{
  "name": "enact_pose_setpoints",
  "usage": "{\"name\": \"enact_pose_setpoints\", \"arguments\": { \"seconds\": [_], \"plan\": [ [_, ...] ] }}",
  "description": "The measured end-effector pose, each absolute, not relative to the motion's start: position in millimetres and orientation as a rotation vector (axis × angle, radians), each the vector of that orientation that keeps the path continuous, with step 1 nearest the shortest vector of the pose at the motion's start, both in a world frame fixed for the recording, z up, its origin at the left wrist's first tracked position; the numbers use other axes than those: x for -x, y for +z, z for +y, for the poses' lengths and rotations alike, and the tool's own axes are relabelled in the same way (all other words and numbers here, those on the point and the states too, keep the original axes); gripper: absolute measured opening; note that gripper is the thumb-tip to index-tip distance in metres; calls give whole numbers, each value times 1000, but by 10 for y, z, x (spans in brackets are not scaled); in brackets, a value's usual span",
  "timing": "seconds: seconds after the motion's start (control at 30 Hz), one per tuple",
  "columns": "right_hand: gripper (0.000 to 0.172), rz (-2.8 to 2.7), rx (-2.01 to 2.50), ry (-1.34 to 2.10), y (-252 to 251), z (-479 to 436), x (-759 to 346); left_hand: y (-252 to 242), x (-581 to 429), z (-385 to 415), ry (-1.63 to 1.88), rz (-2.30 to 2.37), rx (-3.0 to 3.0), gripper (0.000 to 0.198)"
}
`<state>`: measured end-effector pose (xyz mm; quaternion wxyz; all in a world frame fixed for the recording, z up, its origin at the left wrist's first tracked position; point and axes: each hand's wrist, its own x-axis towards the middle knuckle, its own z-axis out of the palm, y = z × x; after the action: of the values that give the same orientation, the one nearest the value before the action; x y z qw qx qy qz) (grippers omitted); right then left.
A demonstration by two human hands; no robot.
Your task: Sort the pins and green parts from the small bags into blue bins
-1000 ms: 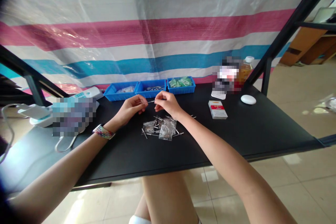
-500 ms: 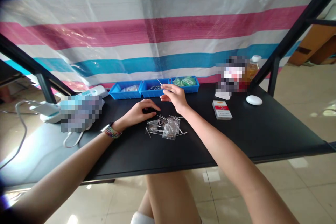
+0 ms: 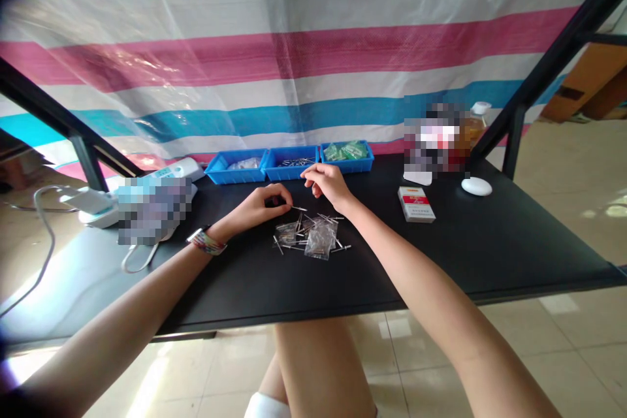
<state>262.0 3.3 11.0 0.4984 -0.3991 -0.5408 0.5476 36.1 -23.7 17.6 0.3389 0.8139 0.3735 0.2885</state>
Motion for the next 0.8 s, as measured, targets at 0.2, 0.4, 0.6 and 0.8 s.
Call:
{"name": "enact_pose_setpoints", "arguments": {
  "seconds": [0.2, 0.4, 0.6, 0.8],
  "plan": [
    [26, -1497, 902, 1385, 146, -62, -2577, 228, -369, -257, 1020, 1074, -1897, 25],
    [31, -1400, 924, 1392, 125, -104, -2553, 183, -356, -232, 1116, 1111, -1875, 23],
    [27, -1401, 903, 1386, 126, -111, -2564, 179, -348, -227, 1149, 1152, -1835, 25],
    [23, -1388, 852, 1301, 79, -111, -2512, 191, -342, -212, 1091, 1135, -1765, 30]
  ]
}}
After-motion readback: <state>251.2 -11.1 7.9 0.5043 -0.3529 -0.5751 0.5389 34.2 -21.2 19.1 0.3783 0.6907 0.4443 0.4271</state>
